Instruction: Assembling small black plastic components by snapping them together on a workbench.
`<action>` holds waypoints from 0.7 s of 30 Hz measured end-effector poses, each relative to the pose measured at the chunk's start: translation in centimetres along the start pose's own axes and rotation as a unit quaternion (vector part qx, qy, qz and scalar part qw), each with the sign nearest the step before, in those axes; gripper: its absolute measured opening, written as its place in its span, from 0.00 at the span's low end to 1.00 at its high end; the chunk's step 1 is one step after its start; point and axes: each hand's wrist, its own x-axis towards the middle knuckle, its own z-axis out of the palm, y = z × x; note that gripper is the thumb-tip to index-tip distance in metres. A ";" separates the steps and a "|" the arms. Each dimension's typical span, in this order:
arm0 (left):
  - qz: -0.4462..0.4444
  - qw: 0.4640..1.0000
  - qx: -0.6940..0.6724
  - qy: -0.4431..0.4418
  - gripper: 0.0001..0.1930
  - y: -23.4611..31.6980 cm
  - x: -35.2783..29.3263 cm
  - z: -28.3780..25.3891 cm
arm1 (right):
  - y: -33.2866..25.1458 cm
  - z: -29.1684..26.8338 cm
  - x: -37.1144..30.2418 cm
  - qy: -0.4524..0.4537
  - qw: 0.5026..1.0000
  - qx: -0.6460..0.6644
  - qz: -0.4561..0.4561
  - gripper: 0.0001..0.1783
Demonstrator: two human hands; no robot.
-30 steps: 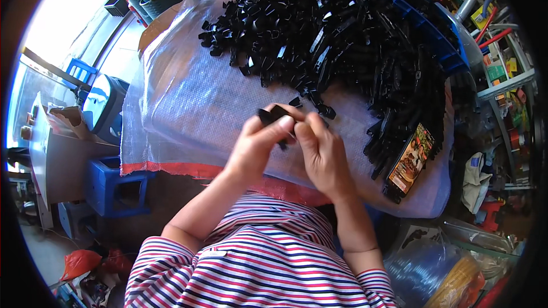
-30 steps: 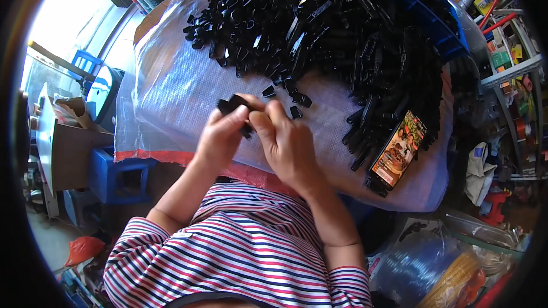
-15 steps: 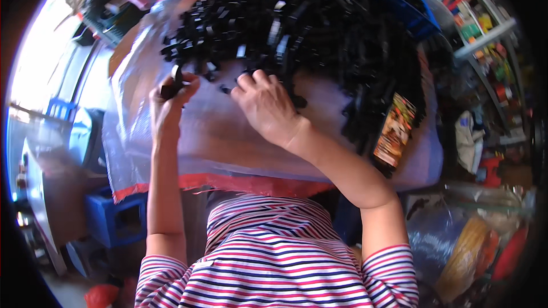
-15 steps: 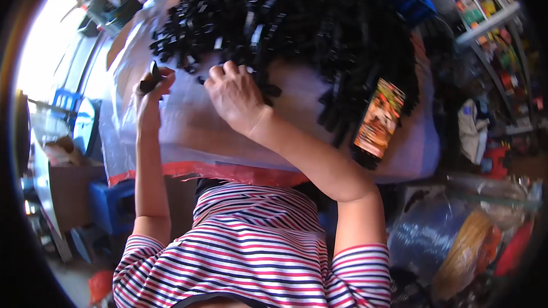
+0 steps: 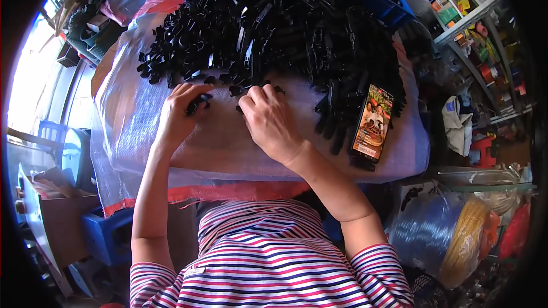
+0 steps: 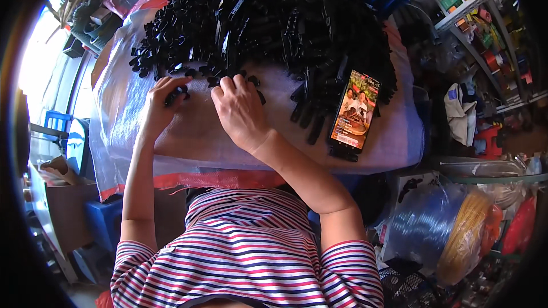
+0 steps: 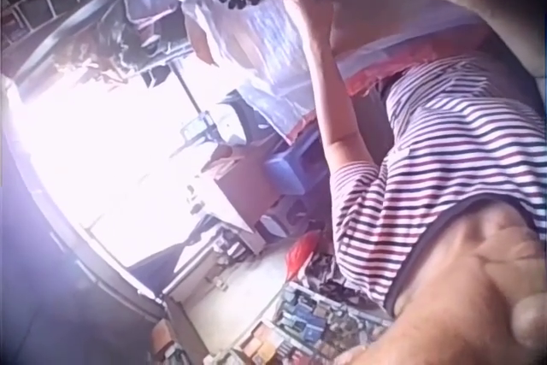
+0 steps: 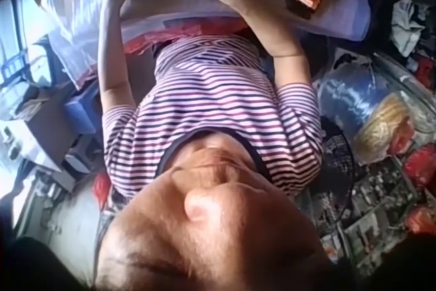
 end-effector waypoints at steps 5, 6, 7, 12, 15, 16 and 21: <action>-0.016 0.997 0.038 0.069 0.08 0.0 -0.1 0.4 | 0.0 0.0 0.0 0.068 0.994 0.082 0.014 0.11; -0.018 0.997 0.038 0.070 0.08 -0.2 -0.1 0.5 | -0.2 -0.2 0.0 0.080 0.990 0.109 0.030 0.12; -0.008 0.996 0.050 0.069 0.08 -0.5 0.0 0.6 | -0.3 -0.3 0.1 0.091 0.985 0.136 0.045 0.12; -0.051 0.993 0.011 0.110 0.07 0.0 -0.3 0.5 | 0.1 -1.2 0.6 0.131 0.985 0.112 -0.004 0.14; -0.077 0.972 -0.158 0.159 0.06 1.2 -0.6 0.0 | 0.1 -1.7 0.3 0.073 0.962 0.255 0.057 0.15; -0.079 0.971 -0.157 0.162 0.06 1.6 -0.7 -0.2 | -0.2 -1.9 0.4 0.071 0.962 0.256 0.055 0.15; -0.179 0.864 -0.465 0.069 0.08 4.8 -1.5 -0.6 | -1.6 -3.4 0.5 0.063 0.920 0.386 0.024 0.23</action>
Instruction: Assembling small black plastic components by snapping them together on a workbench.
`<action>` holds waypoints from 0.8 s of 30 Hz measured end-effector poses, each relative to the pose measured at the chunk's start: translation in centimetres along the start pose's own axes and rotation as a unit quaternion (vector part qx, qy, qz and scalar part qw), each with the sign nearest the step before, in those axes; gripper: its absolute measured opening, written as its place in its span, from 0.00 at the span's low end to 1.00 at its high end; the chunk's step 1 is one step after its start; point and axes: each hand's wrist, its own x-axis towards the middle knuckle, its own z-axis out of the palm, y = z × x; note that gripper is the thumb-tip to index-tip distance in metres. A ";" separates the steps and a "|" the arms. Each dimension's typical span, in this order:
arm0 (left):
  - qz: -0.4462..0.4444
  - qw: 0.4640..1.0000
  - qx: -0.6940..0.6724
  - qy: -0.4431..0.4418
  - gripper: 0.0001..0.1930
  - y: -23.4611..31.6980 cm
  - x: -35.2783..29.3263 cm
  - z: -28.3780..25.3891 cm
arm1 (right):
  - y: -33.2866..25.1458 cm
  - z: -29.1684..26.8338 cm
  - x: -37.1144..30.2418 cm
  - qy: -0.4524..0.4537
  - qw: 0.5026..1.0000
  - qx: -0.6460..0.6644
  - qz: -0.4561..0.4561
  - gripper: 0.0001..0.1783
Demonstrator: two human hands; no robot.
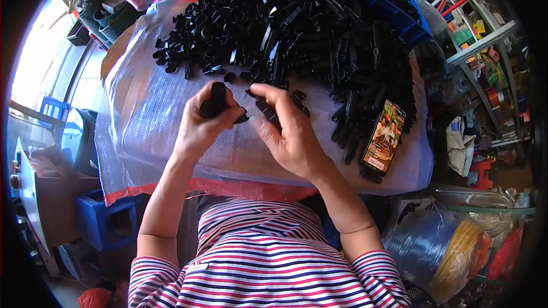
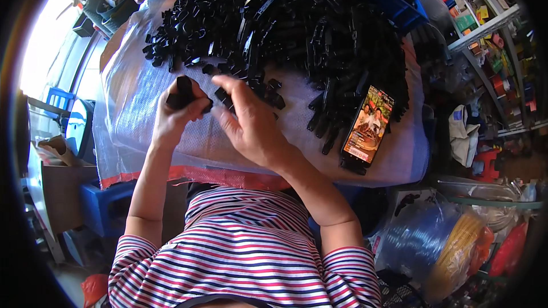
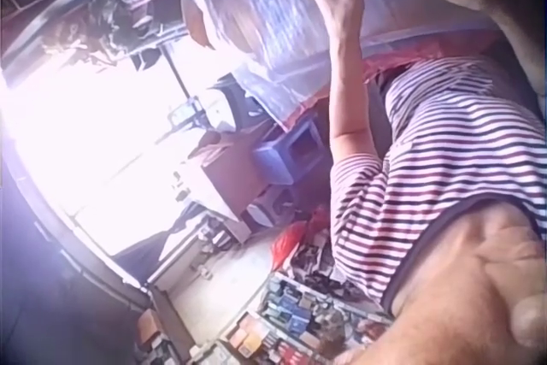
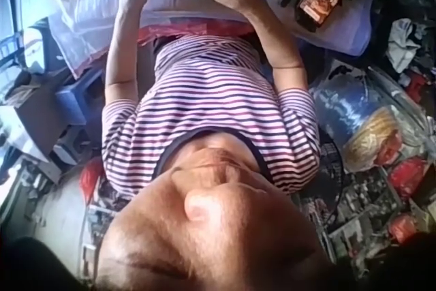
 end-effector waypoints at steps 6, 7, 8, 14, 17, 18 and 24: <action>-0.007 0.993 -0.114 -0.009 0.09 -0.4 -0.8 1.3 | -0.5 0.1 -0.4 -0.050 0.997 0.054 0.028 0.19; -0.038 0.985 -0.169 -0.023 0.09 -0.4 -0.7 1.4 | -0.5 0.1 -0.5 -0.029 0.998 0.048 0.022 0.18; -0.070 0.972 -0.223 -0.036 0.09 -0.4 -0.7 1.5 | -0.4 0.1 -0.6 -0.008 0.999 0.042 0.016 0.17; -0.162 0.914 -0.372 -0.006 0.10 -1.2 -1.3 3.3 | -0.6 0.8 -1.3 0.049 0.994 -0.079 -0.055 0.18; -0.184 0.903 -0.387 0.008 0.10 -1.6 -1.5 3.4 | -0.4 0.7 -1.5 0.051 0.992 -0.103 -0.055 0.19; -0.186 0.907 -0.379 0.000 0.10 -1.6 -1.7 3.4 | -0.3 0.7 -1.6 0.051 0.990 -0.119 -0.054 0.19; -0.178 0.921 -0.347 0.006 0.08 -1.6 -1.5 3.6 | -0.5 0.3 -1.9 0.034 0.995 -0.085 -0.045 0.18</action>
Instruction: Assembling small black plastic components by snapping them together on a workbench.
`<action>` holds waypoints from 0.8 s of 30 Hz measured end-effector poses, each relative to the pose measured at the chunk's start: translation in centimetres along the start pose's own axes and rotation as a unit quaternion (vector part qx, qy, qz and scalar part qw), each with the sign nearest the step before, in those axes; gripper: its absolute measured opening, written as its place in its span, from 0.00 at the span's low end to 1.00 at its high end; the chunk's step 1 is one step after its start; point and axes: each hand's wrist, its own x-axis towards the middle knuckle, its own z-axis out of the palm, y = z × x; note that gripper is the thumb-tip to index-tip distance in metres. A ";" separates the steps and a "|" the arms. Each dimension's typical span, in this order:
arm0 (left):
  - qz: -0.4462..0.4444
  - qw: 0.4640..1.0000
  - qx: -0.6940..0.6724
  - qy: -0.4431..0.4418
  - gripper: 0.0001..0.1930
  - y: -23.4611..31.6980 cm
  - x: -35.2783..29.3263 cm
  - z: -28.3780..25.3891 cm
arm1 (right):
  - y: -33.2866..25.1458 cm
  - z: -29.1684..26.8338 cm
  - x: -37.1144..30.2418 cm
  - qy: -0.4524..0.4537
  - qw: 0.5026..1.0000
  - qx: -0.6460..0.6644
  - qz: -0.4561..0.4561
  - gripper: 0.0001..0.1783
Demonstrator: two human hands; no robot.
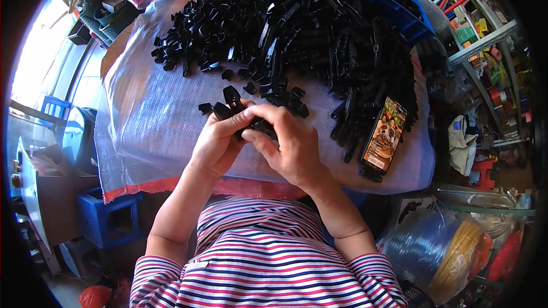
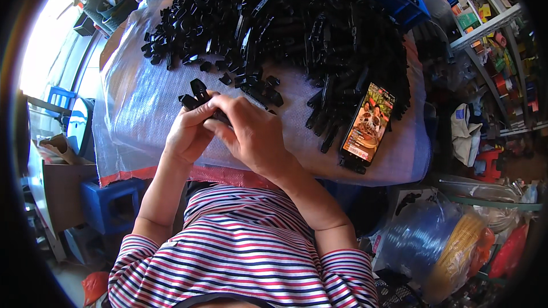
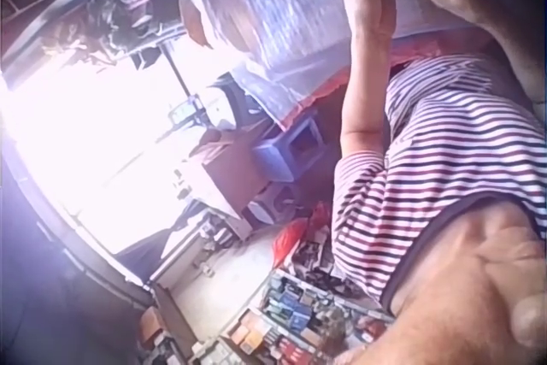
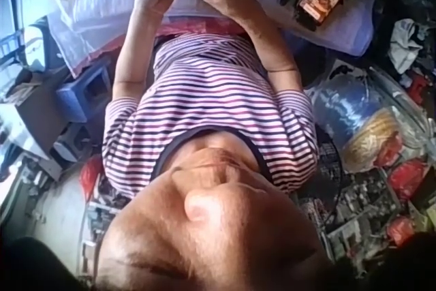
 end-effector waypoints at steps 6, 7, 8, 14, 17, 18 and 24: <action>0.042 0.999 0.025 0.006 0.09 0.3 0.6 -0.1 | 0.4 -1.1 -0.1 0.009 0.998 0.034 0.049 0.16; 0.043 0.999 0.025 0.008 0.09 0.2 0.6 -0.2 | 0.7 -1.3 -0.1 0.011 1.000 -0.015 0.025 0.15; 0.036 0.998 0.043 -0.006 0.09 0.2 0.6 -0.4 | 0.7 -1.5 0.0 0.039 0.998 -0.037 0.015 0.14; 0.033 0.997 0.076 0.001 0.09 -0.5 0.6 -0.1 | -0.5 -1.7 -0.4 0.197 0.899 0.332 0.205 0.16; 0.037 0.998 0.048 -0.010 0.08 -0.6 0.6 -0.2 | -0.3 -1.6 -1.4 0.088 0.934 0.255 0.235 0.14; 0.042 0.998 0.047 -0.004 0.08 -0.6 0.6 -0.2 | -0.4 -1.5 -1.7 0.057 0.950 0.197 0.237 0.13; 0.108 0.989 0.099 -0.022 0.10 -0.9 0.6 -0.8 | -1.0 -2.1 -2.0 0.022 0.978 0.068 0.196 0.12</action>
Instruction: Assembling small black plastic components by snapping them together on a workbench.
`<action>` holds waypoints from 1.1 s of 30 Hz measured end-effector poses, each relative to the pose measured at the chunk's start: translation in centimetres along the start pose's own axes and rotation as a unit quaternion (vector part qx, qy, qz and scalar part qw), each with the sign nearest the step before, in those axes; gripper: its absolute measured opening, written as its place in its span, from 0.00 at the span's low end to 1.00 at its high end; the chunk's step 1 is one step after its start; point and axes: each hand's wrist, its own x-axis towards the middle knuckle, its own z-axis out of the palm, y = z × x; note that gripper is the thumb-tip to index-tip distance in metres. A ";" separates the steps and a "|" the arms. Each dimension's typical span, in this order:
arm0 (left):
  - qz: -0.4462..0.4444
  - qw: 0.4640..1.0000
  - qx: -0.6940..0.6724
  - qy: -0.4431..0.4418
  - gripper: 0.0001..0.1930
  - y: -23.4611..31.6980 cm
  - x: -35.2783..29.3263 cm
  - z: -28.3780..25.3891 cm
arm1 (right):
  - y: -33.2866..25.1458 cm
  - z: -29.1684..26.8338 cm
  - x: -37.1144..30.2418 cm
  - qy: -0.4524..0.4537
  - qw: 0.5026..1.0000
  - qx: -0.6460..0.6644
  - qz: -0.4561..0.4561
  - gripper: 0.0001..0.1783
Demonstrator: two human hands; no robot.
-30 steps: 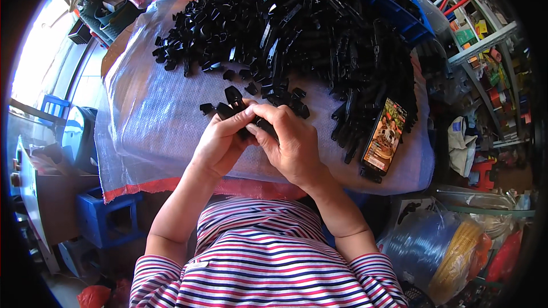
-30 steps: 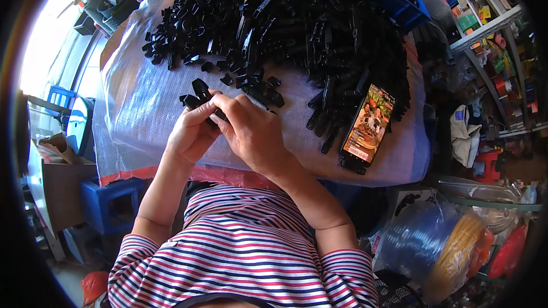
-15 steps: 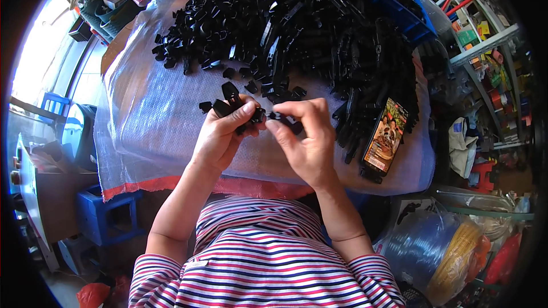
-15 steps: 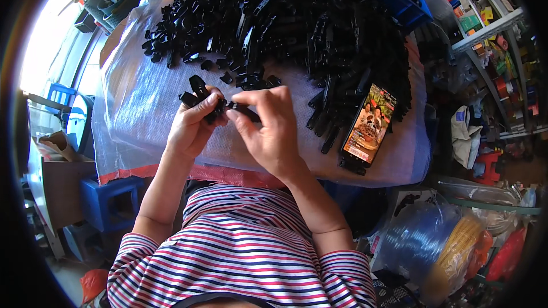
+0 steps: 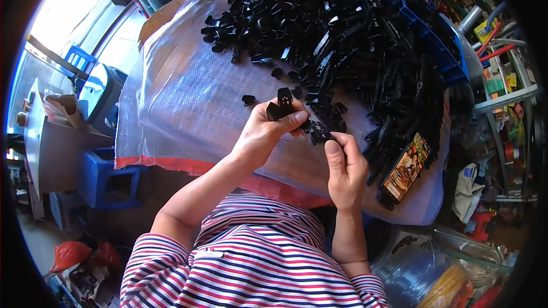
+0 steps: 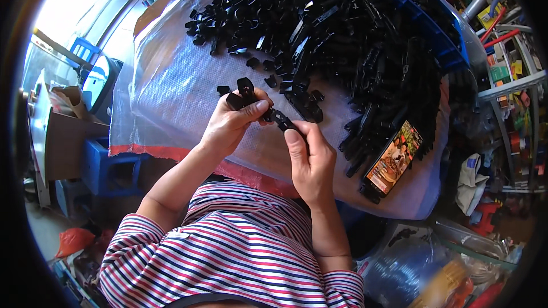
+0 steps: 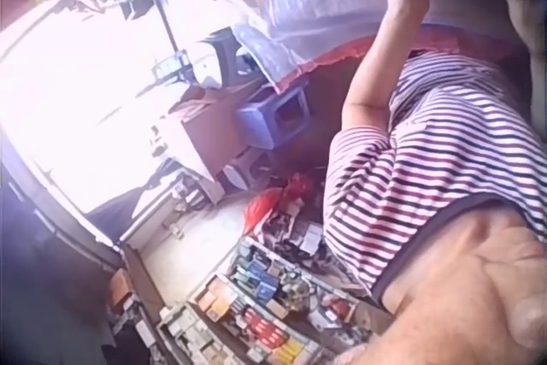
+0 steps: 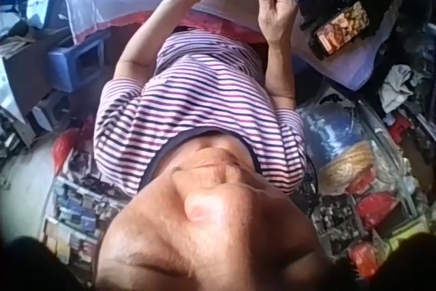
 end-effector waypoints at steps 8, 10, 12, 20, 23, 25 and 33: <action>0.040 0.997 0.065 -0.002 0.08 0.7 -0.3 0.4 | 0.0 -0.5 0.2 -0.050 0.999 -0.012 0.010 0.12; 0.053 0.996 0.075 -0.001 0.08 0.5 -0.4 0.4 | -0.1 -0.6 0.1 -0.068 0.997 -0.018 0.027 0.12; 0.066 0.994 0.085 0.000 0.08 0.5 -0.6 0.4 | 0.0 -0.6 0.2 -0.076 0.996 -0.030 0.021 0.11; 0.149 0.953 0.254 0.074 0.05 0.3 -1.3 1.4 | 0.5 0.8 0.1 -0.062 0.997 -0.019 0.041 0.12; 0.182 0.927 0.319 0.075 0.05 0.0 -1.8 1.3 | 0.9 2.0 0.3 -0.055 0.998 -0.003 0.032 0.11; 0.153 0.941 0.293 0.074 0.05 0.2 -1.5 1.3 | 1.0 2.6 0.5 -0.047 0.998 0.000 0.046 0.12; -0.127 0.974 -0.184 0.044 0.16 -1.1 -1.4 2.8 | 1.2 3.3 0.4 -0.007 0.975 -0.159 -0.153 0.20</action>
